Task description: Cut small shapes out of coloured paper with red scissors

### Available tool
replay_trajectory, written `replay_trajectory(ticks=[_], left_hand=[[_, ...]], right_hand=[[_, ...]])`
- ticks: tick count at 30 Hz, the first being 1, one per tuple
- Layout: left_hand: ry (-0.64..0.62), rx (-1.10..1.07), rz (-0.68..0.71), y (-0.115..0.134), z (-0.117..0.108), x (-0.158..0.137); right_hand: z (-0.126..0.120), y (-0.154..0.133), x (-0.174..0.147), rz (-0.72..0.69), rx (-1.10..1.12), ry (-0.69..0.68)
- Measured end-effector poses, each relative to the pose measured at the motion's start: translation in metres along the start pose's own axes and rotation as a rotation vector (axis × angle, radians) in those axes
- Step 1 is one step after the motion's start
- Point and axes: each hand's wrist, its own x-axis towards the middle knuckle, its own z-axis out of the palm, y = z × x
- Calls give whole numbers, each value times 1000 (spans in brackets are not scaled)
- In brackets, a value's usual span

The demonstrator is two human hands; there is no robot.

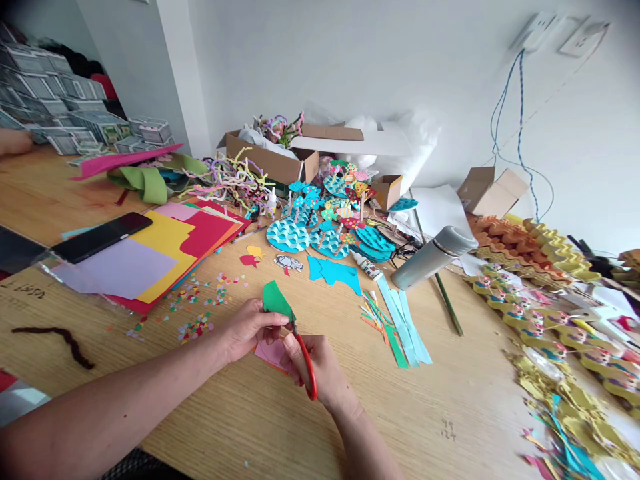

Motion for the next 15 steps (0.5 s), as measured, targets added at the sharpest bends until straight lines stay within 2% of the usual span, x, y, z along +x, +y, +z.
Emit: replay_trajectory(ticks=[15], left_hand=[[-1,-4,-5,2,0,0]], right_hand=[[1,1,0,35,16,15]])
